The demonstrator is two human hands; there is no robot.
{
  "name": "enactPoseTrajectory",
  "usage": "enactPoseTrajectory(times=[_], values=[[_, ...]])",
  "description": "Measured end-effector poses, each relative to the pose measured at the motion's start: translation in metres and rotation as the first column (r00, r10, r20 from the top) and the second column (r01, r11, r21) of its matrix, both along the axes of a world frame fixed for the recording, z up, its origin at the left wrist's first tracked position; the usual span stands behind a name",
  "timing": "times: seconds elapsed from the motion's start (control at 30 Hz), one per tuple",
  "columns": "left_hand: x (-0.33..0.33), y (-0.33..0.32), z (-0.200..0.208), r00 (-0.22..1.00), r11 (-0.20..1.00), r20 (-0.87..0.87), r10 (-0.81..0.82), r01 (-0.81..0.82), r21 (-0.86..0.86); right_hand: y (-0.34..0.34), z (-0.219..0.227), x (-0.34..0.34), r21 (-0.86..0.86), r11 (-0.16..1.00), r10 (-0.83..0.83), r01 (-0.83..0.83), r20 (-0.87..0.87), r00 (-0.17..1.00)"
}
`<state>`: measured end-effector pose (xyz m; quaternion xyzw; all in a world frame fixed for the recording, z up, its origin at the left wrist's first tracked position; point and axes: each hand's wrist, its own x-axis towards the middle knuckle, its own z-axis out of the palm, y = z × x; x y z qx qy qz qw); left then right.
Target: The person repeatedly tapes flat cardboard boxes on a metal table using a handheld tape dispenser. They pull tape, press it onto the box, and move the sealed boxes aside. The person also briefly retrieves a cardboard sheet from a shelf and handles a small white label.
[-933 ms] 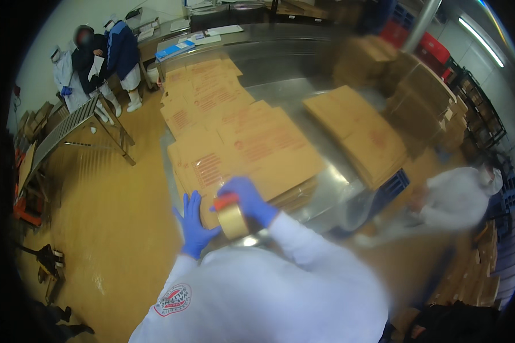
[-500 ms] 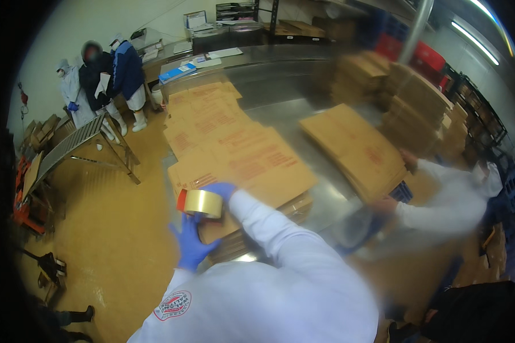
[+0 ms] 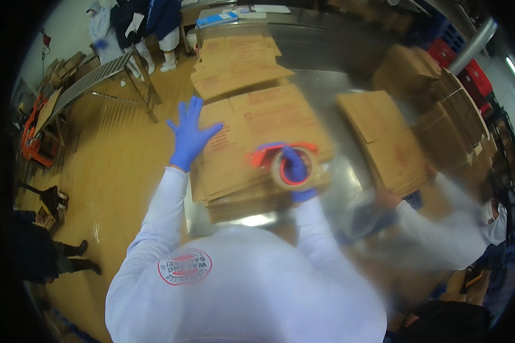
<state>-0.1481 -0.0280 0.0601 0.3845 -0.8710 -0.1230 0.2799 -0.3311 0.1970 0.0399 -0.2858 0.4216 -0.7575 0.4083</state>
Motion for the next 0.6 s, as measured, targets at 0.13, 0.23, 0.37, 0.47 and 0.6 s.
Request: enactPoseTrajectory(times=[0.13, 0.23, 0.37, 0.47, 0.6], values=[[0.045, 0.052, -0.036, 0.986, 0.984, 0.136, -0.099, 0.077, 0.159, 0.004, -0.003, -0.009, -0.017, 0.999, -0.044, 0.041, -0.231, 0.972], [0.068, 0.082, -0.05, 0.977, 0.964, 0.152, -0.153, 0.114, 0.241, -0.02, 0.069, 0.014, -0.13, 0.991, -0.098, 0.039, -0.487, 0.868], [0.076, 0.094, -0.069, 0.981, 0.958, 0.109, -0.161, 0.129, 0.254, -0.099, 0.083, 0.02, -0.431, 0.902, -0.322, -0.031, -0.716, 0.619], [0.075, 0.097, -0.079, 0.987, 0.954, 0.076, -0.142, 0.116, 0.275, -0.158, 0.063, 0.035, -0.435, 0.9, -0.351, -0.035, -0.769, 0.534], [0.073, 0.098, -0.081, 0.99, 0.942, 0.042, -0.131, 0.111, 0.317, -0.213, -0.042, 0.019, -0.062, 0.957, 0.232, -0.284, -0.427, 0.874]])
